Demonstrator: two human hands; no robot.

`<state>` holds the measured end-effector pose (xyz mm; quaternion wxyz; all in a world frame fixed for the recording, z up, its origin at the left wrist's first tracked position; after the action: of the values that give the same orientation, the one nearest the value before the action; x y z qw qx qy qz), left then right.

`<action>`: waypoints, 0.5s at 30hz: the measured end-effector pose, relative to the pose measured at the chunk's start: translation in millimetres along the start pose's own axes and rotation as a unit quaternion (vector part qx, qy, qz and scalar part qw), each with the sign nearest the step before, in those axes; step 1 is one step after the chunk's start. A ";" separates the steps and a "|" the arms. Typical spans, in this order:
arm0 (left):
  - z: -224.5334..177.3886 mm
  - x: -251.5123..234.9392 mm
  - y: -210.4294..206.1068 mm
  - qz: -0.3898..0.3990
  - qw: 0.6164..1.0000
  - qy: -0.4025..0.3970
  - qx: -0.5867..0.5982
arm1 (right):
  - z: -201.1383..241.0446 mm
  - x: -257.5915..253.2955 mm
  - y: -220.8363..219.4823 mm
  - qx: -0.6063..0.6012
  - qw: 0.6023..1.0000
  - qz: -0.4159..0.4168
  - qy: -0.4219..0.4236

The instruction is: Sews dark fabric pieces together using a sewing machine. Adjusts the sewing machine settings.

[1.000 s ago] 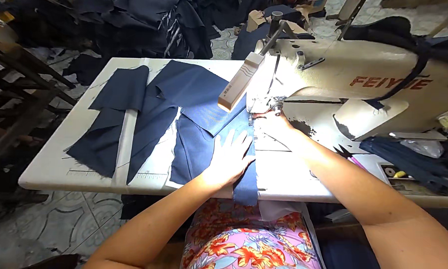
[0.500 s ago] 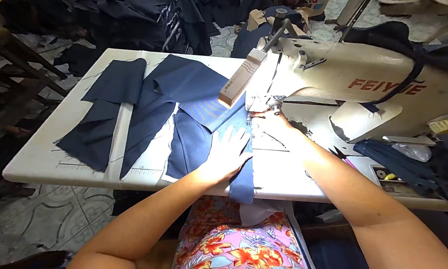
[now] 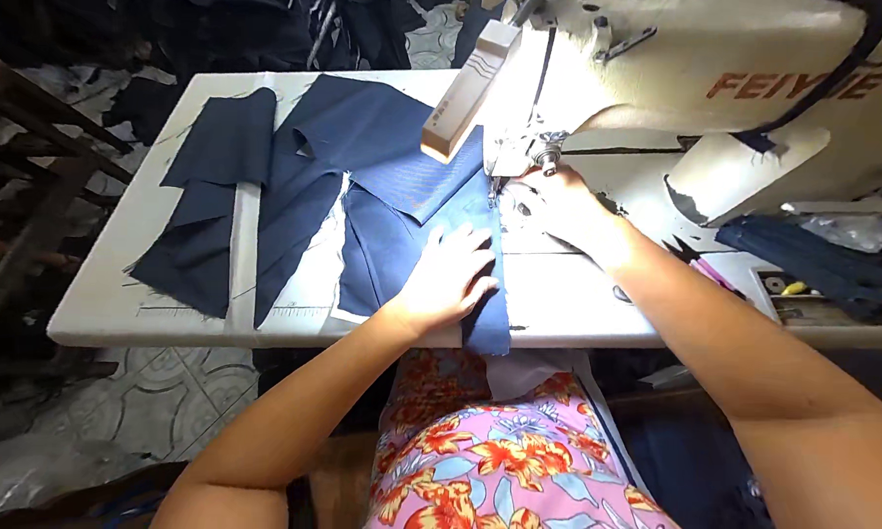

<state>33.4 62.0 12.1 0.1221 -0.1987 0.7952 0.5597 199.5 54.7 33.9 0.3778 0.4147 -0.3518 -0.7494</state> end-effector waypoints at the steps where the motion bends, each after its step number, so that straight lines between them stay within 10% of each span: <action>1: -6.6 5.9 6.6 -0.014 0.999 -0.020 0.021 | 7.1 10.8 10.5 -0.008 0.999 -0.025 0.021; 7: -33.8 34.4 21.2 -0.076 0.994 -0.067 0.028 | 34.1 84.8 37.5 -0.061 0.986 -0.134 0.078; 15: -34.8 32.1 24.6 -0.115 0.990 -0.060 0.053 | 62.1 132.2 6.7 -0.055 0.986 -0.074 0.141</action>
<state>-5.4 30.9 31.3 0.2434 -0.2481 0.7868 0.5101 97.3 -48.6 17.9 0.3890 0.5198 -0.2212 -0.7277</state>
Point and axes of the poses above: each hand's wrist, its own x-axis away from the middle knuckle, its own y-axis out of the back of the hand, z = x × y, the point moved 10 cm from there along -x, towards the middle knuckle, and after that the axes turned 10 degrees about -z, right-handed, at the moved point
